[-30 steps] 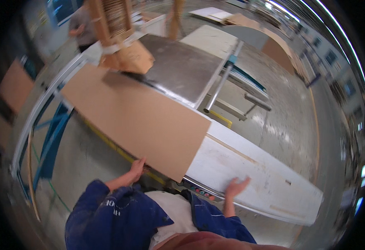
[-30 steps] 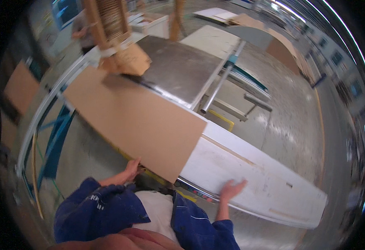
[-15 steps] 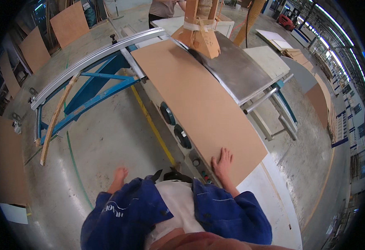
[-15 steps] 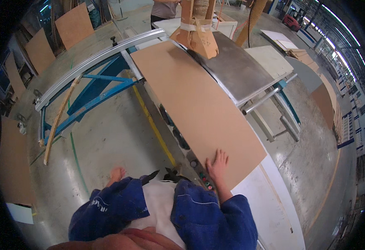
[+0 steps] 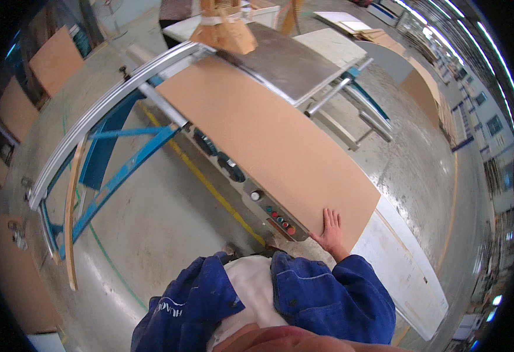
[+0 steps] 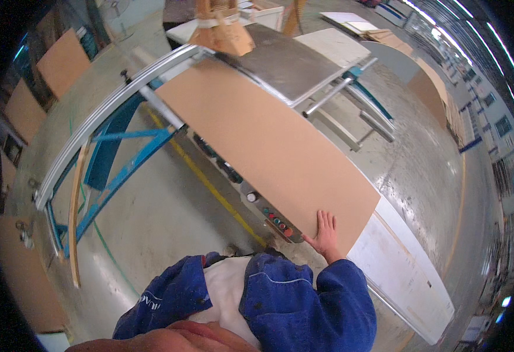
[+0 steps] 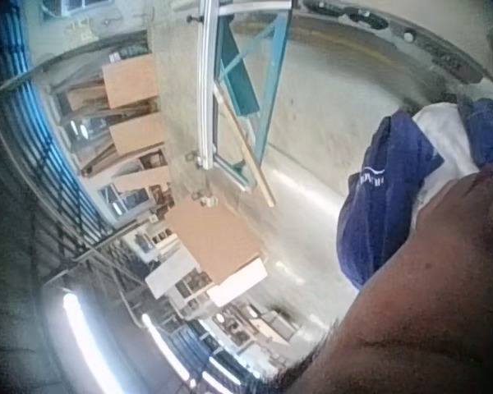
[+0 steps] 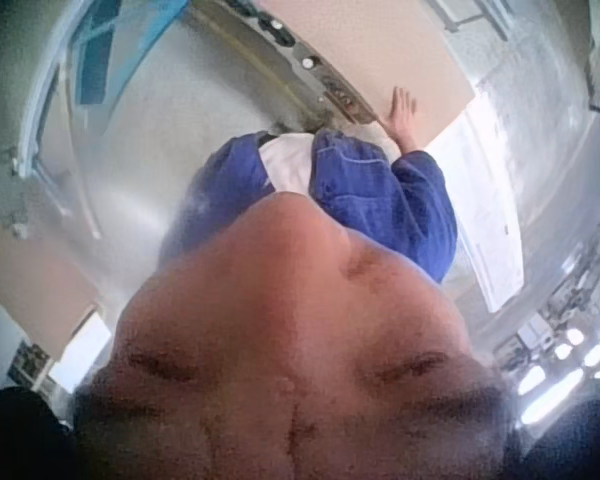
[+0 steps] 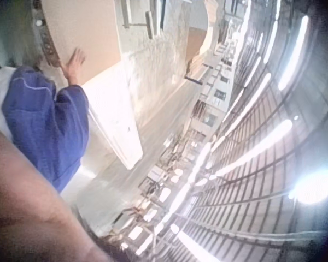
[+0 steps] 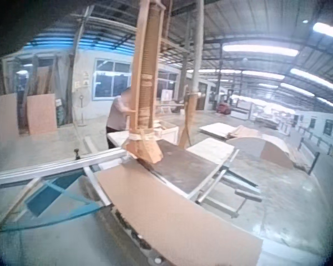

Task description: The person positions and slides large wooden panels through a table saw in an industrial woodworking setting.

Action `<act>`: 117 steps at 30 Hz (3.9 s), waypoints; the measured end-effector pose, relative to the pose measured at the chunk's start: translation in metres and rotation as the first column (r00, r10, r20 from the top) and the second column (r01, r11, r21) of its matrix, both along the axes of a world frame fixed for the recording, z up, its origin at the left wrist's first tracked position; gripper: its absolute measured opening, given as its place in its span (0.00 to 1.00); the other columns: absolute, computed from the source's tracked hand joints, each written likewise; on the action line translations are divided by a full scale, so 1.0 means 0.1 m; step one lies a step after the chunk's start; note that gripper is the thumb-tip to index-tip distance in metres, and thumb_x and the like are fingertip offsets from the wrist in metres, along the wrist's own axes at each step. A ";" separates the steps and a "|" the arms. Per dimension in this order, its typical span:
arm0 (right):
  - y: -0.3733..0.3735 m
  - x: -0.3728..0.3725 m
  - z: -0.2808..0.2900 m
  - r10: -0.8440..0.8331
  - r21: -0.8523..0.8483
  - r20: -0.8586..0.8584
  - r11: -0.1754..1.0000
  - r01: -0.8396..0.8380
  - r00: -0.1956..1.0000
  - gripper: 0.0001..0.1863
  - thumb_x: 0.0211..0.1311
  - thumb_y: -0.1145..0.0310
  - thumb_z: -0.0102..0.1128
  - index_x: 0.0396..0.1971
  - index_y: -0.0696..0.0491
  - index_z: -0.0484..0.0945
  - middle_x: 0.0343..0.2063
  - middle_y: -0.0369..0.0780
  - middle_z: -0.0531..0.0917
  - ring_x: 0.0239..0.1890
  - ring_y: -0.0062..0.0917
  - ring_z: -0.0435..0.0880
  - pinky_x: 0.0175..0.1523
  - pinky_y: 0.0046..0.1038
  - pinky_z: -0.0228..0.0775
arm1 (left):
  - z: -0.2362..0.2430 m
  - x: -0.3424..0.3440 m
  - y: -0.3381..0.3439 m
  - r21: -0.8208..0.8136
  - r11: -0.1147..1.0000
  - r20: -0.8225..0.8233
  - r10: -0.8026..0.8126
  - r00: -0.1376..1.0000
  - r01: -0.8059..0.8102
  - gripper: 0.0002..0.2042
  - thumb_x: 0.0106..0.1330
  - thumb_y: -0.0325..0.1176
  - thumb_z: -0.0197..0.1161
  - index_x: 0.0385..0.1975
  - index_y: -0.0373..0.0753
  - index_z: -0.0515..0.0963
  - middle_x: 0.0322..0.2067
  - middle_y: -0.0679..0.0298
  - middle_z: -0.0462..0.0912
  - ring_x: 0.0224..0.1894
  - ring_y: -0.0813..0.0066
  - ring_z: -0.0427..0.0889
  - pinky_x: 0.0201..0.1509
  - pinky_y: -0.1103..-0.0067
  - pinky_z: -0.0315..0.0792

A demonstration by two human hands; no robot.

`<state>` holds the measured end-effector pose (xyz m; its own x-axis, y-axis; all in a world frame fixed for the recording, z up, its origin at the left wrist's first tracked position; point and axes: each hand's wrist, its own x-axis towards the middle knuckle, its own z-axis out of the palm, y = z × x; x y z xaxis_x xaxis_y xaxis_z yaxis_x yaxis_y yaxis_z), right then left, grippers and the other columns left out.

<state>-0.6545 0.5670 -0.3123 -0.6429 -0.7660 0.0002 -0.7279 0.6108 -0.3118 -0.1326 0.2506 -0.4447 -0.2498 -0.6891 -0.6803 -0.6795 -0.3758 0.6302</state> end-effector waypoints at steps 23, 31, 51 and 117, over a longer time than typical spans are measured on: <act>3.00 -0.47 -1.37 -0.548 -0.318 0.269 0.726 0.610 0.792 0.36 0.63 0.62 0.67 0.70 0.51 0.68 0.73 0.54 0.62 0.78 0.50 0.53 0.79 0.44 0.46 | 0.62 -4.64 -0.11 -0.978 0.182 0.048 -0.280 0.959 0.103 0.19 0.70 0.39 0.62 0.55 0.33 0.78 0.62 0.50 0.75 0.68 0.49 0.69 0.72 0.62 0.63; 3.38 -0.31 -1.33 -0.653 -0.333 0.274 0.624 0.707 0.706 0.31 0.64 0.67 0.66 0.68 0.54 0.72 0.72 0.55 0.64 0.78 0.48 0.55 0.78 0.43 0.49 | 0.40 -5.03 0.27 -0.961 0.255 0.028 -0.286 0.958 0.104 0.21 0.69 0.42 0.63 0.58 0.39 0.77 0.68 0.48 0.67 0.74 0.44 0.58 0.77 0.57 0.53; 2.60 -1.26 -1.12 -0.660 -0.378 0.254 0.605 0.701 0.707 0.28 0.65 0.69 0.64 0.65 0.56 0.74 0.70 0.57 0.67 0.76 0.53 0.56 0.77 0.46 0.51 | 0.75 -6.20 -0.52 -0.954 0.274 0.034 -0.309 0.950 0.123 0.23 0.63 0.40 0.68 0.58 0.42 0.77 0.67 0.50 0.68 0.73 0.44 0.57 0.77 0.55 0.54; 1.50 -2.48 -1.07 0.171 -0.095 -0.018 0.981 -0.172 0.985 0.30 0.64 0.65 0.51 0.65 0.61 0.71 0.62 0.53 0.75 0.69 0.57 0.67 0.76 0.55 0.49 | -0.12 -6.11 -1.77 -0.755 0.530 -0.120 0.468 0.876 -0.386 0.30 0.75 0.51 0.52 0.61 0.26 0.61 0.53 0.29 0.76 0.57 0.32 0.76 0.62 0.54 0.68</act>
<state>-0.9026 0.7170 -0.4195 -0.5017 -0.8609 0.0845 -0.8223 0.4443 -0.3556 -0.7437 0.0733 -0.4570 0.2448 -0.9631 0.1116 -0.6325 -0.0713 0.7713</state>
